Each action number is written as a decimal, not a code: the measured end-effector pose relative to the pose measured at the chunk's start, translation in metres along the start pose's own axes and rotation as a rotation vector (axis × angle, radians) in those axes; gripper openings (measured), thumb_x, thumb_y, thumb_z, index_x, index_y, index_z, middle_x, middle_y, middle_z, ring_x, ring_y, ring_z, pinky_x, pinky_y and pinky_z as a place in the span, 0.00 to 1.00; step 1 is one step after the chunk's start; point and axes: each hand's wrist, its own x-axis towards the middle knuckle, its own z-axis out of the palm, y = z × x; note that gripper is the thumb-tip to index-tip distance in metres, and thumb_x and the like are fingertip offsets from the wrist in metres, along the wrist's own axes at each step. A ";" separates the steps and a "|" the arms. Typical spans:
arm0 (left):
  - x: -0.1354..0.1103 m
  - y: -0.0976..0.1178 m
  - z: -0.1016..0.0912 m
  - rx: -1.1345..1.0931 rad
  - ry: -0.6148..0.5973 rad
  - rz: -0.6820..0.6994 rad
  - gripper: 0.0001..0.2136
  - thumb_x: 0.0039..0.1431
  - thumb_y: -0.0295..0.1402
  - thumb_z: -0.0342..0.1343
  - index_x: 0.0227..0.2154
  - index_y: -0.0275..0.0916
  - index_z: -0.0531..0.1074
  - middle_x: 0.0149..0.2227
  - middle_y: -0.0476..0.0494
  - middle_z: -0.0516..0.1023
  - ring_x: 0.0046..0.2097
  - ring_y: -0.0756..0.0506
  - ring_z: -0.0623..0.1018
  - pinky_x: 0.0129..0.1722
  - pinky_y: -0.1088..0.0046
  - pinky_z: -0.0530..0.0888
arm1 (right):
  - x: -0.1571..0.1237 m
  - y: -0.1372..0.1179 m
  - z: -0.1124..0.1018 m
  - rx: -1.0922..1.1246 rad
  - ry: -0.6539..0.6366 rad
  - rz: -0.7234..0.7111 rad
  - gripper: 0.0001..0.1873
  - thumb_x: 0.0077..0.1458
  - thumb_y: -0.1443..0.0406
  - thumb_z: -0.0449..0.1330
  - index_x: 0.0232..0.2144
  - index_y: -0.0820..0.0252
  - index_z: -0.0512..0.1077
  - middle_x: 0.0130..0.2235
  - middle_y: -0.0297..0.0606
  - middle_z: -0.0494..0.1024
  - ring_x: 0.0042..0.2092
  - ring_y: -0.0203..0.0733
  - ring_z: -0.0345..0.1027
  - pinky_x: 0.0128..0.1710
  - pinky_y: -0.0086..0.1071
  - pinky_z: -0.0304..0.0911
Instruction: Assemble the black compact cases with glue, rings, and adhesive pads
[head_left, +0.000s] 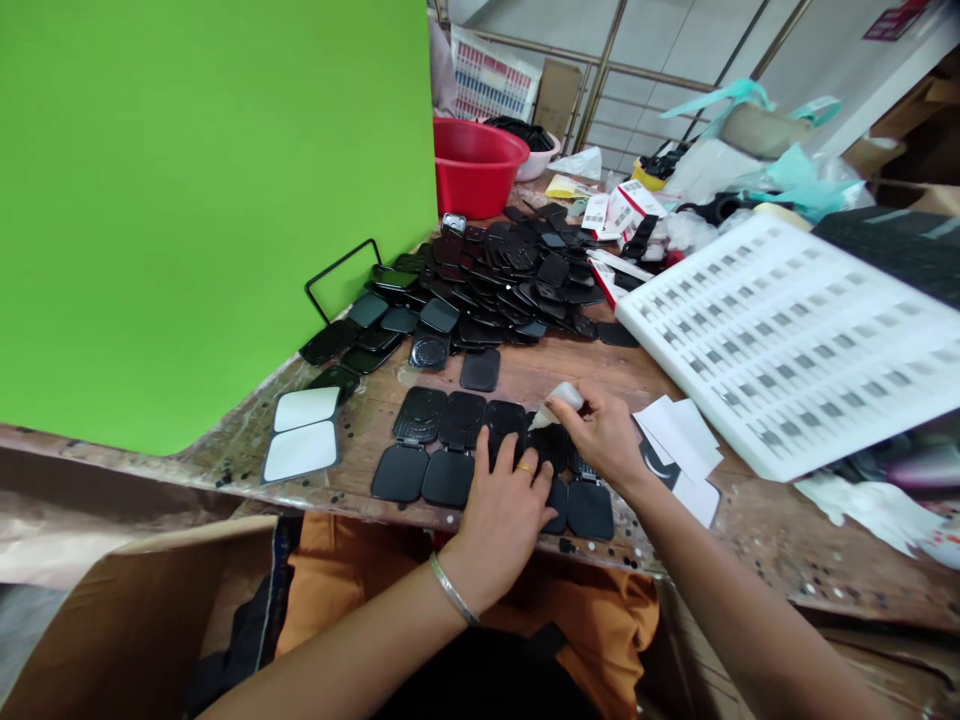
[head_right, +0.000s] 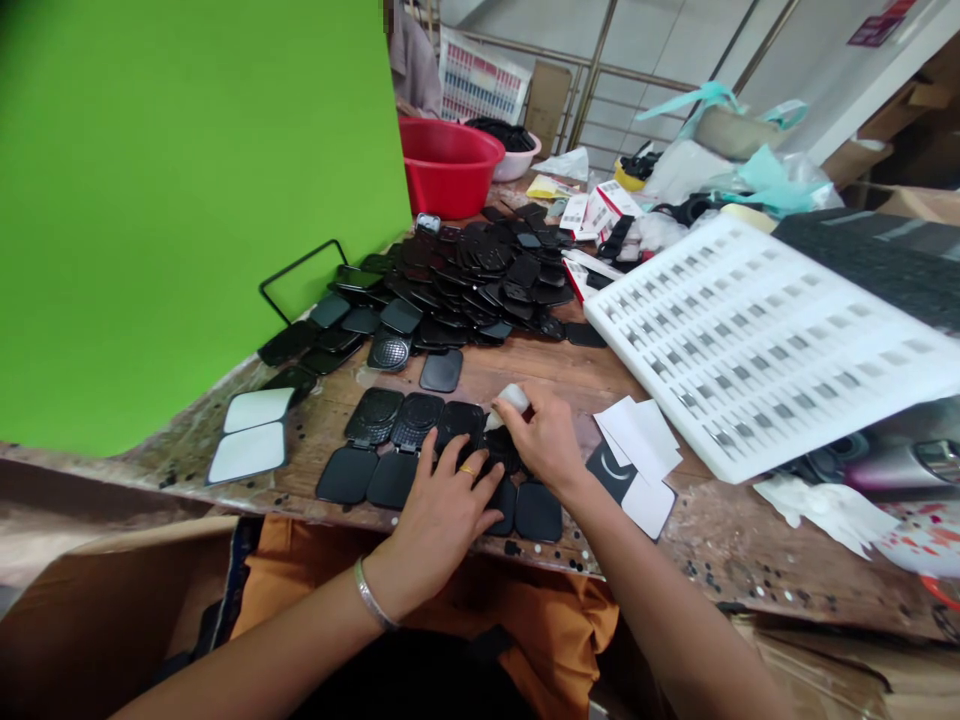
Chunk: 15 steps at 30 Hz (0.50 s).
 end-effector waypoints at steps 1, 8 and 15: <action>0.000 0.000 0.000 -0.003 -0.005 -0.001 0.22 0.57 0.44 0.56 0.53 0.40 0.69 0.50 0.40 0.71 0.59 0.32 0.62 0.61 0.41 0.49 | 0.003 0.001 0.001 -0.030 0.019 -0.018 0.13 0.55 0.58 0.57 0.24 0.59 0.66 0.25 0.34 0.69 0.27 0.36 0.59 0.29 0.31 0.52; 0.000 0.000 -0.001 -0.016 -0.016 -0.001 0.22 0.57 0.43 0.57 0.52 0.41 0.69 0.50 0.40 0.71 0.59 0.32 0.62 0.62 0.41 0.48 | 0.011 0.016 -0.010 -0.151 0.076 -0.048 0.17 0.55 0.56 0.56 0.20 0.58 0.60 0.22 0.32 0.63 0.25 0.36 0.54 0.27 0.32 0.47; -0.001 0.000 0.000 -0.037 -0.007 -0.003 0.21 0.57 0.42 0.57 0.52 0.41 0.68 0.50 0.40 0.71 0.59 0.32 0.62 0.62 0.41 0.47 | -0.012 0.021 -0.034 -0.083 -0.011 0.097 0.17 0.54 0.55 0.57 0.21 0.59 0.63 0.21 0.30 0.63 0.25 0.35 0.55 0.26 0.30 0.49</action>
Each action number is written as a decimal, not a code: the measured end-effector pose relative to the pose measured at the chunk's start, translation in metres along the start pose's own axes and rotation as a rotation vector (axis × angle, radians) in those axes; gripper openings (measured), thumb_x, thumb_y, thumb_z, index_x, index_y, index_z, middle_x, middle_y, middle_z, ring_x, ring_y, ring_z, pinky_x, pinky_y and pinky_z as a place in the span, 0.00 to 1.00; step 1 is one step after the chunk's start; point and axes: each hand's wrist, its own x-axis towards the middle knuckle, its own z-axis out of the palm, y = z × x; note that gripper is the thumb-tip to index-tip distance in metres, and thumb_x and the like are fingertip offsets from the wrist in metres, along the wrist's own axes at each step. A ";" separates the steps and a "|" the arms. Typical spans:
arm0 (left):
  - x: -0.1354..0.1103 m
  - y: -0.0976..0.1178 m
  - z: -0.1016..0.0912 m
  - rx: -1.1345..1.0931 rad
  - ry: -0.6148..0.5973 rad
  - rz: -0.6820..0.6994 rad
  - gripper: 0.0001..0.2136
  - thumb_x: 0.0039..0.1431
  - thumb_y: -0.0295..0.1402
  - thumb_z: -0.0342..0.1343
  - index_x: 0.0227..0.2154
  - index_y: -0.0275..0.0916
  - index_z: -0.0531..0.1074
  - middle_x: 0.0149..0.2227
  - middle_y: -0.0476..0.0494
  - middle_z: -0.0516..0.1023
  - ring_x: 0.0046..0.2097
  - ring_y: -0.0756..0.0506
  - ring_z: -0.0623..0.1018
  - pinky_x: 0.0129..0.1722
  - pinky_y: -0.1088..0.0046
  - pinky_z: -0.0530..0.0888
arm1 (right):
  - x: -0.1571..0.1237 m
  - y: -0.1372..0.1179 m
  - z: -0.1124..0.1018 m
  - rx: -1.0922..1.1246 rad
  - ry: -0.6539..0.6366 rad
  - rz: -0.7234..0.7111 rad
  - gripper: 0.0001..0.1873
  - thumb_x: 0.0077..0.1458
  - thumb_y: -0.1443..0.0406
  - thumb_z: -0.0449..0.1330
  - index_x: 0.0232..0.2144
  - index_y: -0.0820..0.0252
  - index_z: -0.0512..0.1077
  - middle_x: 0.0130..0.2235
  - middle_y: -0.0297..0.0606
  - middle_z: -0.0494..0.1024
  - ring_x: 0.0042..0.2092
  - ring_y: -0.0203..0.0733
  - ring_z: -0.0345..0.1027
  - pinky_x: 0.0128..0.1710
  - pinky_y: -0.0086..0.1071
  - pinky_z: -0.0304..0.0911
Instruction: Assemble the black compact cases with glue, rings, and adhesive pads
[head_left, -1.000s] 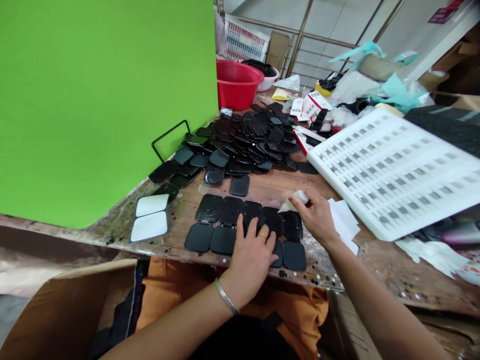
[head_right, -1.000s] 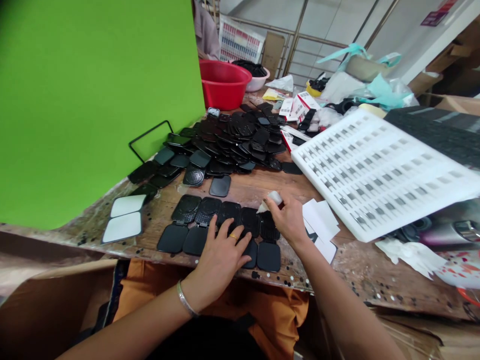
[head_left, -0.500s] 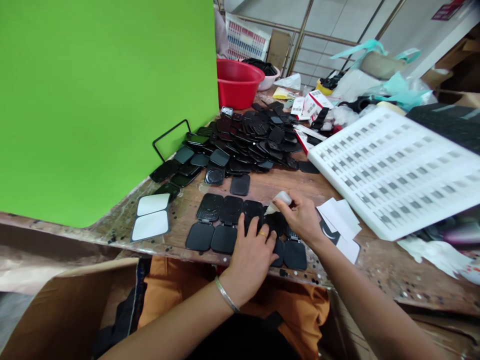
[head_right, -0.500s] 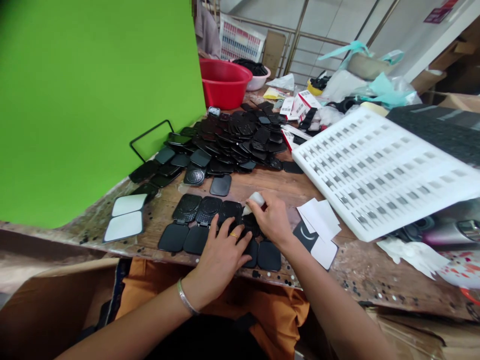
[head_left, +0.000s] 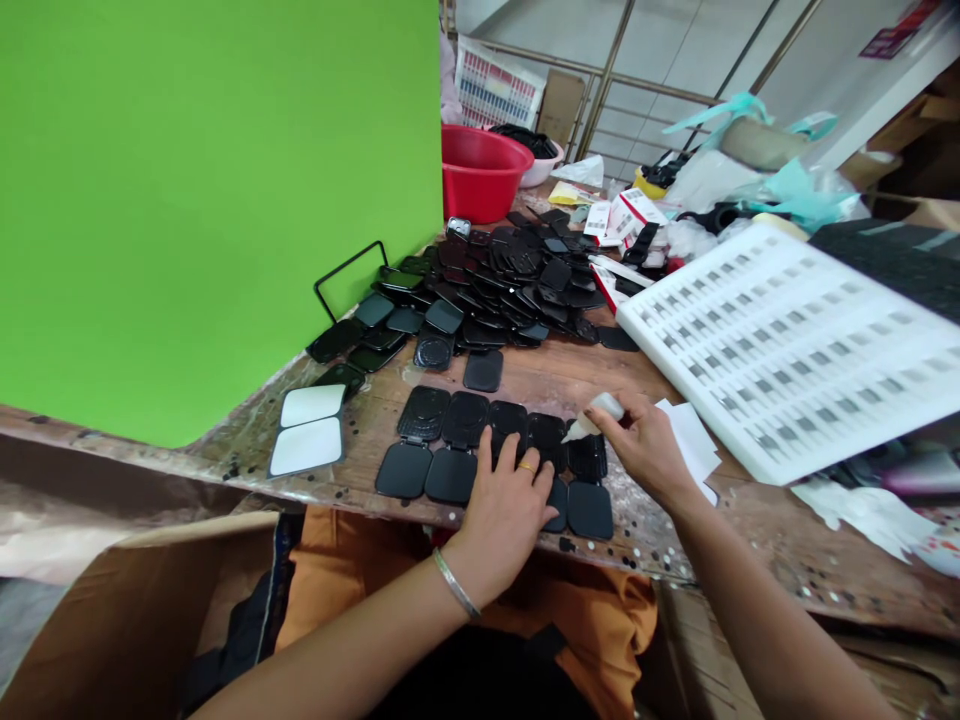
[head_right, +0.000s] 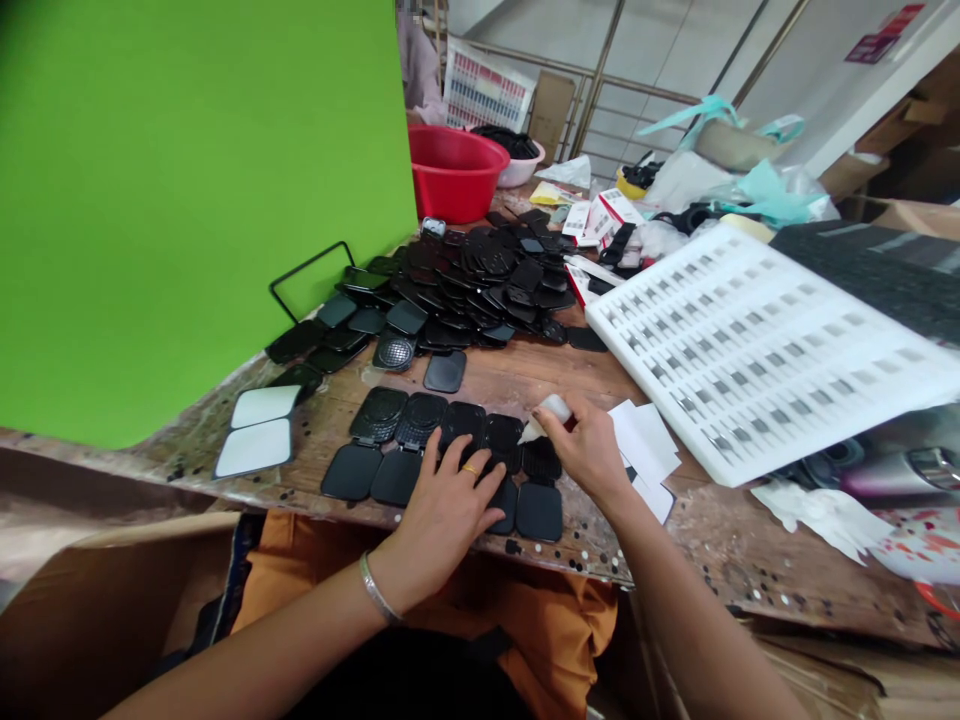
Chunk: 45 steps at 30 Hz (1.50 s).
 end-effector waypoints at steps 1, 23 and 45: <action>0.000 0.001 0.000 -0.004 0.003 -0.005 0.21 0.57 0.43 0.57 0.52 0.40 0.69 0.50 0.40 0.71 0.60 0.32 0.62 0.62 0.41 0.46 | -0.002 0.001 -0.001 0.045 -0.024 0.028 0.17 0.54 0.54 0.58 0.22 0.60 0.65 0.21 0.31 0.64 0.25 0.35 0.56 0.26 0.30 0.49; -0.032 -0.030 -0.013 0.032 -0.013 -0.150 0.21 0.59 0.41 0.55 0.53 0.39 0.68 0.56 0.39 0.69 0.61 0.32 0.60 0.62 0.44 0.50 | 0.033 -0.020 0.065 0.384 0.041 0.134 0.19 0.53 0.52 0.56 0.30 0.64 0.72 0.24 0.36 0.71 0.26 0.38 0.62 0.25 0.30 0.55; -0.030 -0.030 -0.014 0.053 -0.025 -0.144 0.22 0.58 0.43 0.57 0.53 0.40 0.69 0.54 0.39 0.70 0.60 0.33 0.62 0.62 0.45 0.50 | 0.023 -0.061 0.064 0.142 -0.085 -0.144 0.13 0.56 0.58 0.56 0.24 0.61 0.68 0.23 0.33 0.68 0.26 0.36 0.59 0.27 0.29 0.51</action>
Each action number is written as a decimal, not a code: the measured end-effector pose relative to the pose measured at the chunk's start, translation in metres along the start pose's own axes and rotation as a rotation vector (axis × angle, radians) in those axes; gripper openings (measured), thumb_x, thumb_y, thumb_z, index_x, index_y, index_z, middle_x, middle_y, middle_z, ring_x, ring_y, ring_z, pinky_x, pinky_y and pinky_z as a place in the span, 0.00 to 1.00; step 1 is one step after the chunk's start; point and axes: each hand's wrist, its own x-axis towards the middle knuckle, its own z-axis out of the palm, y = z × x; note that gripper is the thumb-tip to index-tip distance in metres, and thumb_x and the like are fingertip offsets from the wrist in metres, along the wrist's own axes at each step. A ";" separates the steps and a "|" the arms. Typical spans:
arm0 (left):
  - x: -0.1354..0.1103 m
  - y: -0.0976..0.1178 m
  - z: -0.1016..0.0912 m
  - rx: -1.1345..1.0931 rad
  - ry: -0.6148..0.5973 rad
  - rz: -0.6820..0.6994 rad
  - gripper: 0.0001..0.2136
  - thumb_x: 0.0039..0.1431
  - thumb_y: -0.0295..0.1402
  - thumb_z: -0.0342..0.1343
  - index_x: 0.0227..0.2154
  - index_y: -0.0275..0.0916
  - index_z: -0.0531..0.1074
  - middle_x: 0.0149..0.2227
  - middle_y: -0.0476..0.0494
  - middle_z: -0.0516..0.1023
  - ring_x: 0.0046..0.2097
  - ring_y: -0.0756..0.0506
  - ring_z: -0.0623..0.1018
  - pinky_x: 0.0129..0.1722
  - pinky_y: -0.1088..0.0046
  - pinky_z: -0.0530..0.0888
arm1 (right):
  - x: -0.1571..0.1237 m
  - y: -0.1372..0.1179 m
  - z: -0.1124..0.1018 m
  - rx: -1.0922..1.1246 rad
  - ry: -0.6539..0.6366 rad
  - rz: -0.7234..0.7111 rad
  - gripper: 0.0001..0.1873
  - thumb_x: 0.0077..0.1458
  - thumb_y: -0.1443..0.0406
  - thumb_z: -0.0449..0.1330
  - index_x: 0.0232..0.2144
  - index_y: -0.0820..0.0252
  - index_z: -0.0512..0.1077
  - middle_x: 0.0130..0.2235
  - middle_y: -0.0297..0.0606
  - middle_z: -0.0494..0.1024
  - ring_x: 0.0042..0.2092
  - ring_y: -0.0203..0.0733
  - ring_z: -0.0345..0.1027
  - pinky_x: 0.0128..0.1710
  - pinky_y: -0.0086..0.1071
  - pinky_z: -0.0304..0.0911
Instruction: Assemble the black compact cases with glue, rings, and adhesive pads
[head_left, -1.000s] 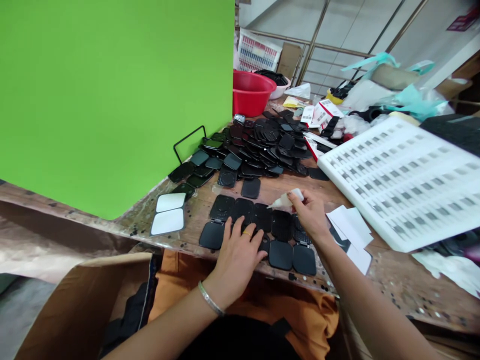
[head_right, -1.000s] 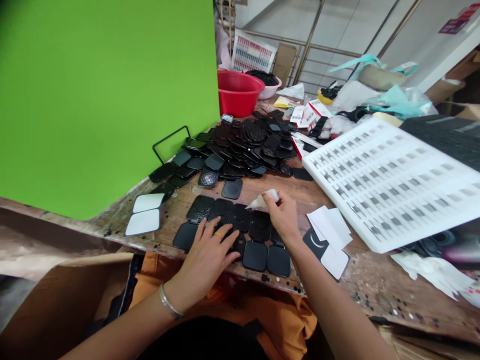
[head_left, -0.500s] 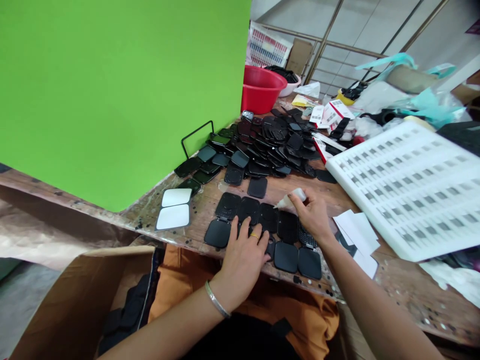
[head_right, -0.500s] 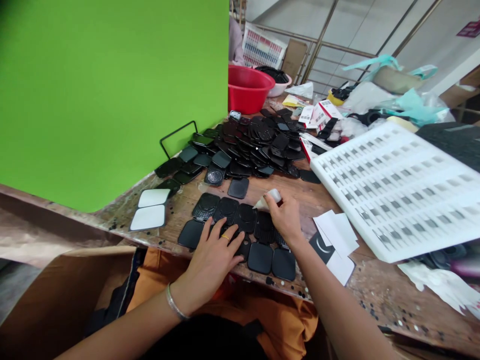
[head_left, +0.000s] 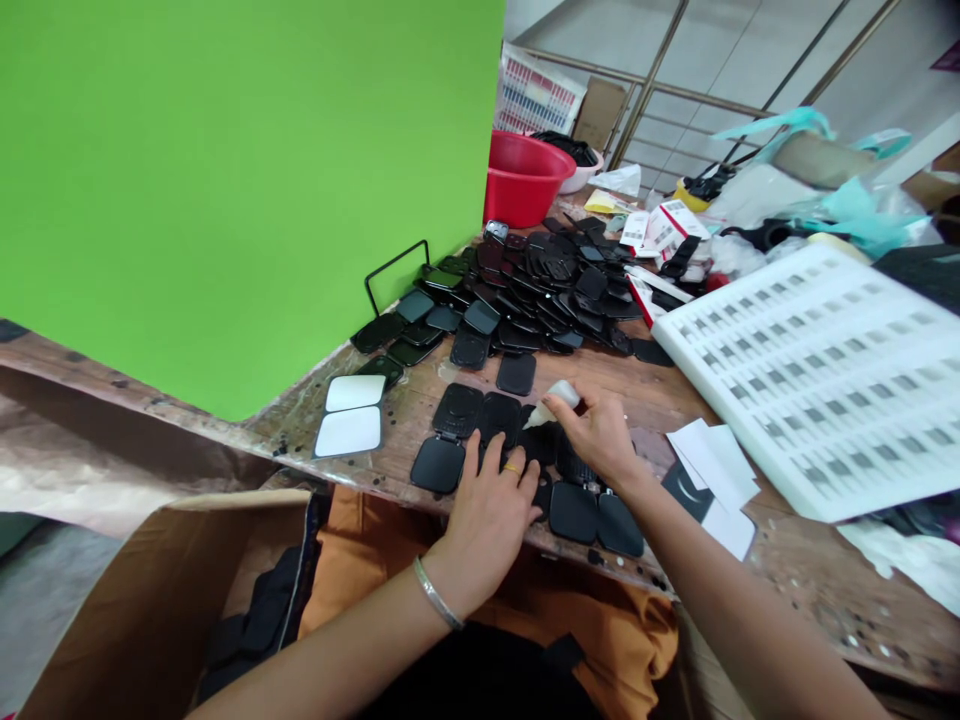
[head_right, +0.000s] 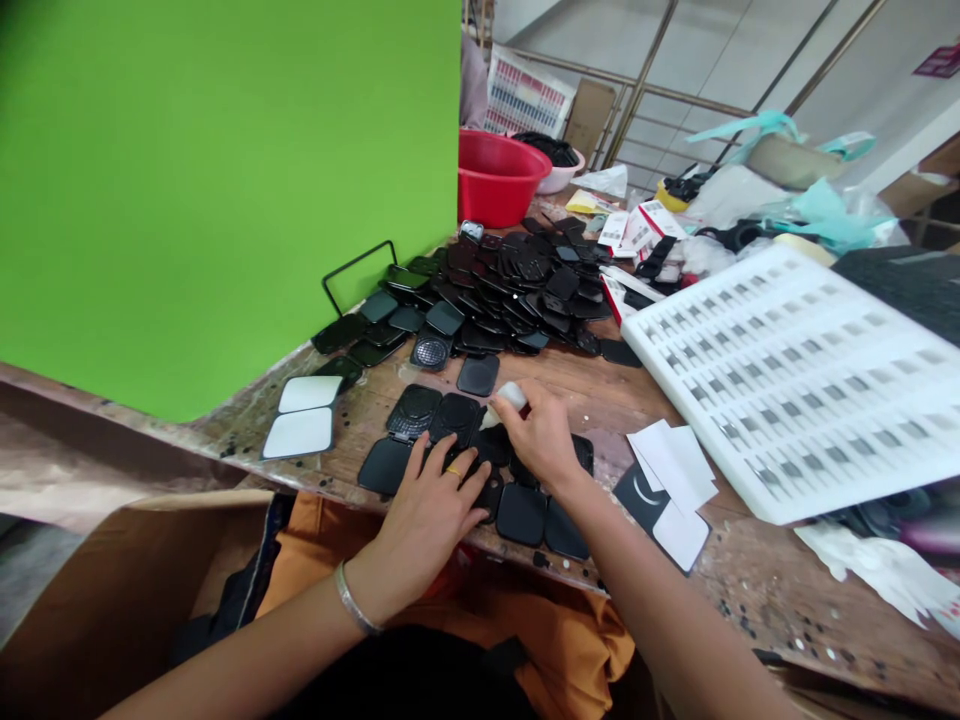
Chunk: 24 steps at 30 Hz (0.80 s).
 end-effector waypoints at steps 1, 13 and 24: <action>0.000 0.000 0.000 0.003 0.000 0.000 0.22 0.58 0.43 0.57 0.53 0.40 0.69 0.54 0.39 0.70 0.60 0.33 0.62 0.62 0.45 0.50 | 0.003 0.000 0.002 -0.007 0.014 -0.003 0.13 0.55 0.58 0.56 0.24 0.61 0.68 0.23 0.32 0.67 0.26 0.35 0.58 0.27 0.29 0.50; -0.002 -0.002 0.005 0.022 0.040 0.020 0.22 0.58 0.42 0.56 0.53 0.39 0.68 0.54 0.37 0.70 0.59 0.33 0.64 0.61 0.44 0.52 | 0.003 0.017 -0.020 -0.218 0.122 0.045 0.17 0.53 0.55 0.56 0.20 0.58 0.61 0.19 0.31 0.62 0.23 0.35 0.54 0.25 0.31 0.46; -0.008 -0.007 -0.010 -0.076 0.093 -0.035 0.23 0.61 0.41 0.54 0.57 0.40 0.63 0.57 0.38 0.66 0.62 0.36 0.59 0.63 0.49 0.52 | -0.007 0.031 -0.021 0.326 0.046 0.326 0.21 0.51 0.49 0.59 0.26 0.63 0.72 0.18 0.32 0.67 0.22 0.36 0.58 0.22 0.29 0.51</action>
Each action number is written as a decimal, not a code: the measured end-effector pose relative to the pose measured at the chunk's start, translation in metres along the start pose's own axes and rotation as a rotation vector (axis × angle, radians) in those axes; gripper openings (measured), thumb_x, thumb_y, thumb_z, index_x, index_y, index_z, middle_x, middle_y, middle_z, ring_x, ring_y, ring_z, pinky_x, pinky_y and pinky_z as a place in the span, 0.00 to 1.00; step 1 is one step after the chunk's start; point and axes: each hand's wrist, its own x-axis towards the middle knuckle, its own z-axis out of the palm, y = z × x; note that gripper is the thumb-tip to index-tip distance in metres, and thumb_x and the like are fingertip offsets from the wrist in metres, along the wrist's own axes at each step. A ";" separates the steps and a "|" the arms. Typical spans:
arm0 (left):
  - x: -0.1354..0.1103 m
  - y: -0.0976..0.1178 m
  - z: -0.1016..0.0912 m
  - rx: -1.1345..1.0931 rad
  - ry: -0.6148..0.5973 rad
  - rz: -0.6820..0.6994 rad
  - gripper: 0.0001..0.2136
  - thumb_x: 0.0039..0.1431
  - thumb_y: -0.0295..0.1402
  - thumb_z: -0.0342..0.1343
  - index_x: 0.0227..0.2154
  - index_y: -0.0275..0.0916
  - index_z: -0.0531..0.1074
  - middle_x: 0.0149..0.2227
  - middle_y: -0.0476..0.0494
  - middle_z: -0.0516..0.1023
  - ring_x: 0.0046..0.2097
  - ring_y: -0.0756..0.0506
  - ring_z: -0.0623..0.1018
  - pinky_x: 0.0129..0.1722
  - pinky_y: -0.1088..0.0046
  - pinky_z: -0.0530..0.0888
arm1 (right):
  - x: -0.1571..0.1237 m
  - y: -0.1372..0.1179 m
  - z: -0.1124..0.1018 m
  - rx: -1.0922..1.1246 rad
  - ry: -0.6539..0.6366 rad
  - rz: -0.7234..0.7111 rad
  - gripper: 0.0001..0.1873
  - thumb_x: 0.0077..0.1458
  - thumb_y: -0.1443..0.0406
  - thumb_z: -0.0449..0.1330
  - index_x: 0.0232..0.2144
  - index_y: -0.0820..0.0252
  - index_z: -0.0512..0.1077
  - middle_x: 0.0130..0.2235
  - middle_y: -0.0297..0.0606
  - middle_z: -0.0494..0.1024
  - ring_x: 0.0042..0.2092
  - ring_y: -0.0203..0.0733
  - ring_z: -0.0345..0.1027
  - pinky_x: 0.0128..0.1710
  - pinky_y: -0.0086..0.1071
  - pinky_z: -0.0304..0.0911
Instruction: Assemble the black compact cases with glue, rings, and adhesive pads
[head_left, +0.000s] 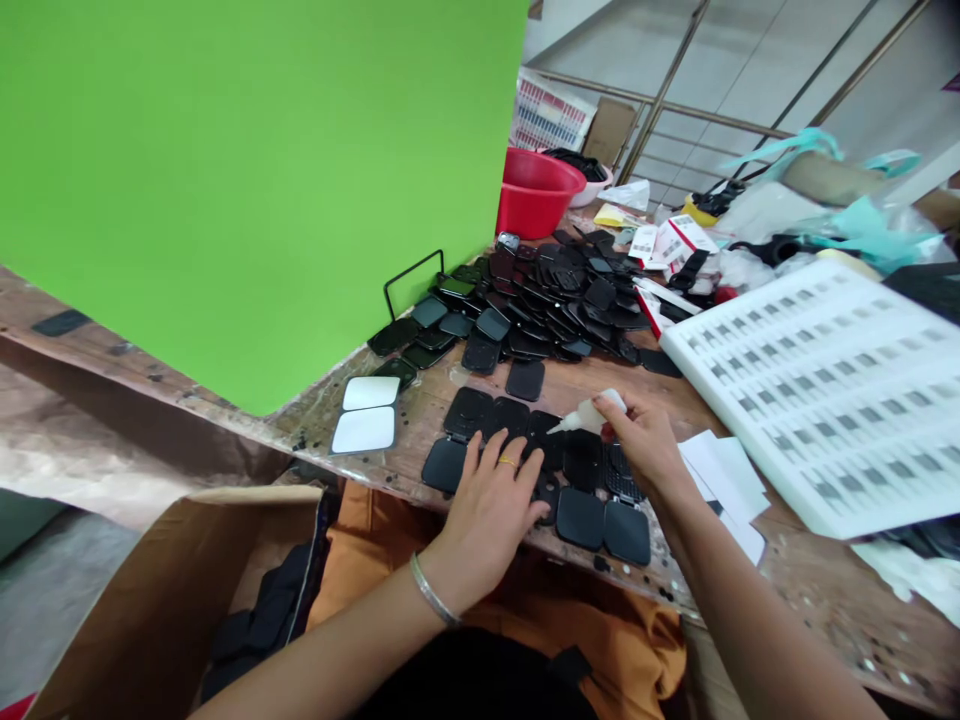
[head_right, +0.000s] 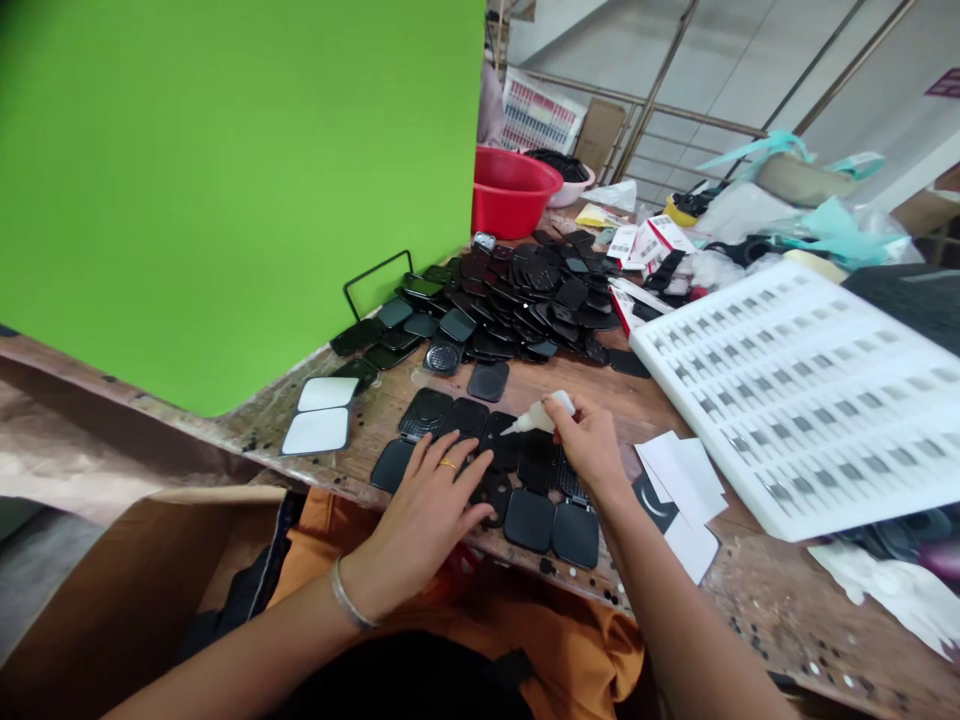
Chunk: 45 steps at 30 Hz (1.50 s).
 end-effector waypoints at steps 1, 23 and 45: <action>-0.002 -0.004 -0.002 0.006 0.017 -0.018 0.22 0.61 0.40 0.53 0.57 0.39 0.63 0.57 0.39 0.66 0.62 0.36 0.59 0.63 0.49 0.52 | 0.002 -0.002 0.004 0.040 0.019 0.004 0.21 0.50 0.49 0.59 0.26 0.63 0.72 0.18 0.32 0.67 0.21 0.35 0.58 0.22 0.29 0.51; -0.014 -0.026 0.003 0.074 -0.004 -0.089 0.21 0.59 0.42 0.55 0.53 0.40 0.68 0.55 0.40 0.69 0.61 0.32 0.60 0.63 0.44 0.48 | 0.030 -0.015 0.060 -0.105 0.041 -0.186 0.18 0.51 0.53 0.58 0.28 0.63 0.72 0.23 0.33 0.69 0.25 0.36 0.59 0.25 0.29 0.54; -0.005 -0.021 -0.008 0.069 -0.069 -0.111 0.20 0.56 0.41 0.59 0.49 0.38 0.71 0.51 0.38 0.72 0.60 0.32 0.61 0.62 0.44 0.50 | 0.018 -0.042 0.082 -0.334 -0.071 -0.381 0.13 0.54 0.56 0.57 0.25 0.58 0.64 0.22 0.30 0.64 0.25 0.35 0.55 0.26 0.29 0.50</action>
